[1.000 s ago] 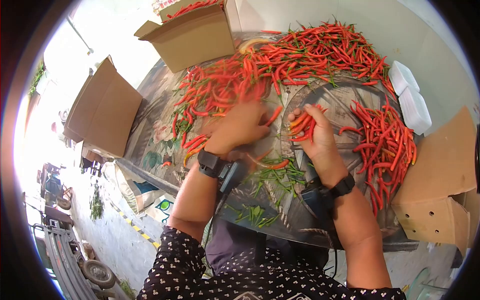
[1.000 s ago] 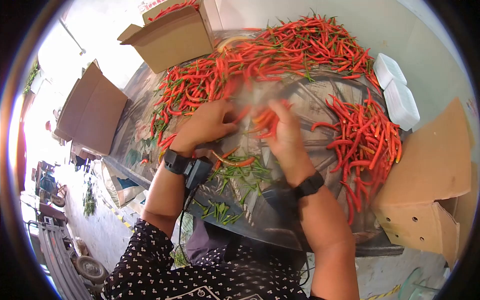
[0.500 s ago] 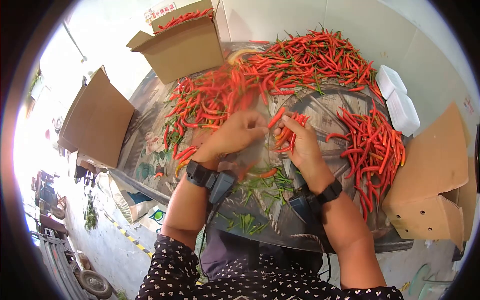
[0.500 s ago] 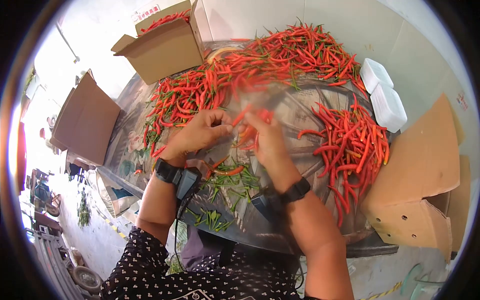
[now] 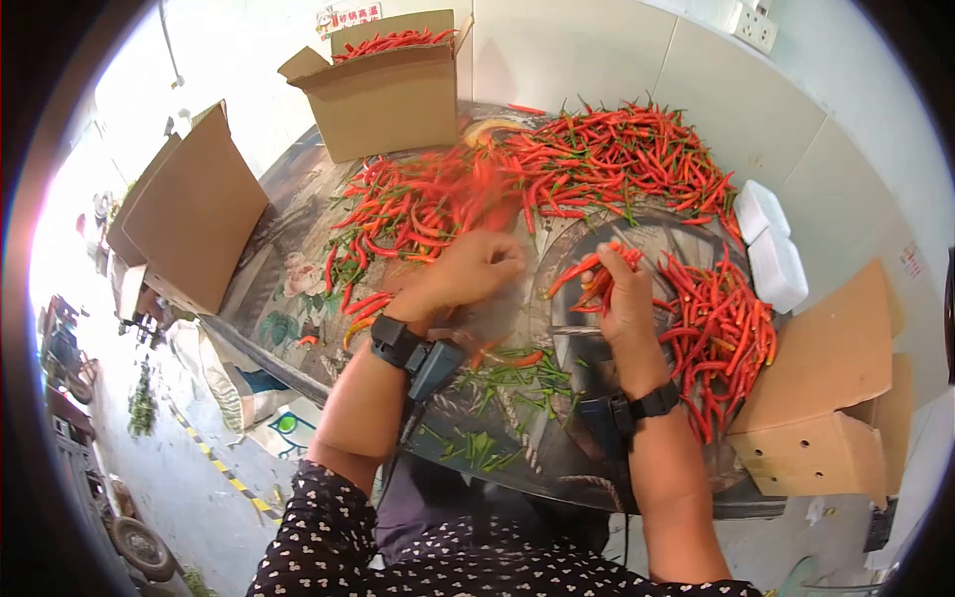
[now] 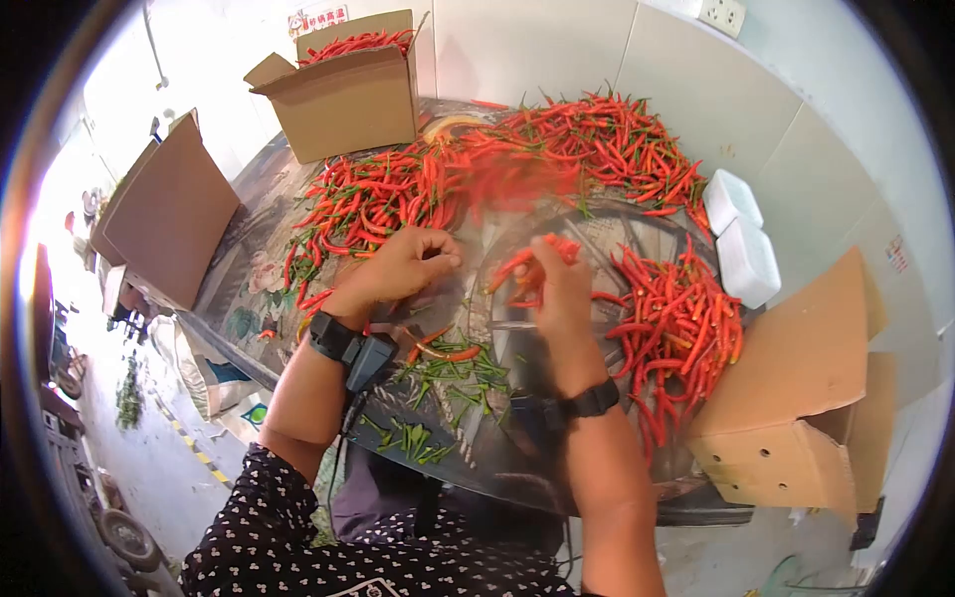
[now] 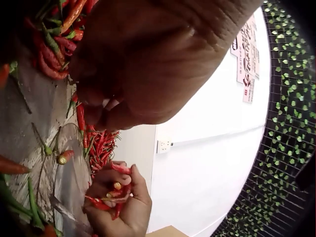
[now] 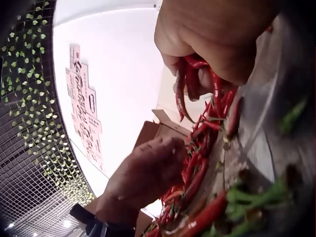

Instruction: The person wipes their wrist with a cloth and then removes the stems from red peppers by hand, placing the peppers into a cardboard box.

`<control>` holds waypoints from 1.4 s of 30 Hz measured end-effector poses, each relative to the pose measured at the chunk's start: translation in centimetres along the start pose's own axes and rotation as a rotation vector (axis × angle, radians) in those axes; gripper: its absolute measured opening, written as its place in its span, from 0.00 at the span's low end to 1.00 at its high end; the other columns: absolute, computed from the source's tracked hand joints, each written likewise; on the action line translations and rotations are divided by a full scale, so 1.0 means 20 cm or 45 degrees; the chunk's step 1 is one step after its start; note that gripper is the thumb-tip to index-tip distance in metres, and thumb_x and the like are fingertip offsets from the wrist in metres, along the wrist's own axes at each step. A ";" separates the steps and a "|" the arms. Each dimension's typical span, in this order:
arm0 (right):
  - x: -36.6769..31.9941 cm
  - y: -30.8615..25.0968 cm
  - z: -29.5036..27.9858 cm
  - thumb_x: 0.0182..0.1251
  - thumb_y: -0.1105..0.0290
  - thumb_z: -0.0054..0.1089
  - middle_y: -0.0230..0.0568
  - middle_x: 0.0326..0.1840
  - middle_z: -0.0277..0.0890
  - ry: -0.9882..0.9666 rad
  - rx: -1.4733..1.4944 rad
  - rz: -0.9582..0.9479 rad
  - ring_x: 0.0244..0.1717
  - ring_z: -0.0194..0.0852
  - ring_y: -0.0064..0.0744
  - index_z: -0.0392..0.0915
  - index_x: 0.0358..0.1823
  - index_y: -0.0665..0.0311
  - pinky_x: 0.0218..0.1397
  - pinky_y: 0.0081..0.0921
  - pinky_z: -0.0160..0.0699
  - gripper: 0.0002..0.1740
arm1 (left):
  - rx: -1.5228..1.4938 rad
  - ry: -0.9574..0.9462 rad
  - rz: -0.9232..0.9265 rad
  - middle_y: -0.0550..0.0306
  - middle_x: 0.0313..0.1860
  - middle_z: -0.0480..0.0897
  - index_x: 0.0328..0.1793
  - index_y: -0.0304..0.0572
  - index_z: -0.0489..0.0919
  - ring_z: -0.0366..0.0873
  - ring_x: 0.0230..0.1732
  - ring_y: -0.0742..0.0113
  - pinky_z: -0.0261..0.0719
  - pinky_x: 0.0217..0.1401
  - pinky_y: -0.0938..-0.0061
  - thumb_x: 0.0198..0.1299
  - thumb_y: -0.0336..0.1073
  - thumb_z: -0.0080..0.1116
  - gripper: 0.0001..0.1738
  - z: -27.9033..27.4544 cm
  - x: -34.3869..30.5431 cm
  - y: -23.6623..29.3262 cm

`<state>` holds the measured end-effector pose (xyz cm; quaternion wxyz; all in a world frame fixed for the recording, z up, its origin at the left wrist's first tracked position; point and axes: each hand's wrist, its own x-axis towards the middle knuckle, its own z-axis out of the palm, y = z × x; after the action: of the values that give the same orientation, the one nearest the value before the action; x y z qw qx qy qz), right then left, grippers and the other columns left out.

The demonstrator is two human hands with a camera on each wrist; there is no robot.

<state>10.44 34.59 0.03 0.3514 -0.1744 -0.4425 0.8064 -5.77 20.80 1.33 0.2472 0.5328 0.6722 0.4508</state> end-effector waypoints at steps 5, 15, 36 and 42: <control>0.08 -0.29 -0.12 0.56 0.71 0.58 0.34 0.20 0.72 0.267 -0.540 -0.174 0.17 0.70 0.21 0.71 0.33 0.63 0.17 0.19 0.68 0.07 | 0.051 0.028 -0.043 0.58 0.21 0.76 0.29 0.36 0.77 0.72 0.23 0.73 0.70 0.29 0.74 0.53 0.36 0.55 0.10 -0.02 0.00 -0.02; 0.20 -0.76 -0.58 0.45 0.56 0.64 0.54 0.42 0.78 0.706 -2.770 0.026 0.46 0.76 0.52 0.77 0.41 0.65 0.47 0.42 0.74 0.24 | 0.439 0.439 0.187 0.54 0.18 0.74 0.29 0.34 0.76 0.71 0.21 0.69 0.69 0.28 0.73 0.53 0.35 0.55 0.09 -0.14 -0.01 -0.08; -0.19 0.04 0.38 0.47 0.69 0.61 0.50 0.30 0.77 -1.055 -2.121 -0.110 0.34 0.76 0.49 0.77 0.35 0.66 0.39 0.37 0.74 0.13 | 0.304 0.459 0.123 0.49 0.23 0.79 0.27 0.39 0.78 0.77 0.27 0.57 0.72 0.32 0.64 0.50 0.38 0.56 0.09 -0.17 0.00 -0.11; -0.18 0.11 0.33 0.48 0.74 0.58 0.50 0.31 0.77 -1.234 -1.913 -0.473 0.35 0.77 0.50 0.76 0.36 0.65 0.39 0.35 0.74 0.12 | 0.326 0.474 0.126 0.48 0.24 0.79 0.29 0.39 0.79 0.77 0.27 0.56 0.72 0.32 0.64 0.50 0.38 0.56 0.09 -0.18 0.02 -0.14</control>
<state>8.23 27.31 1.66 0.0452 0.0744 -0.9712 0.2217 -10.23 19.75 0.72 0.0270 0.4996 0.7311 0.4640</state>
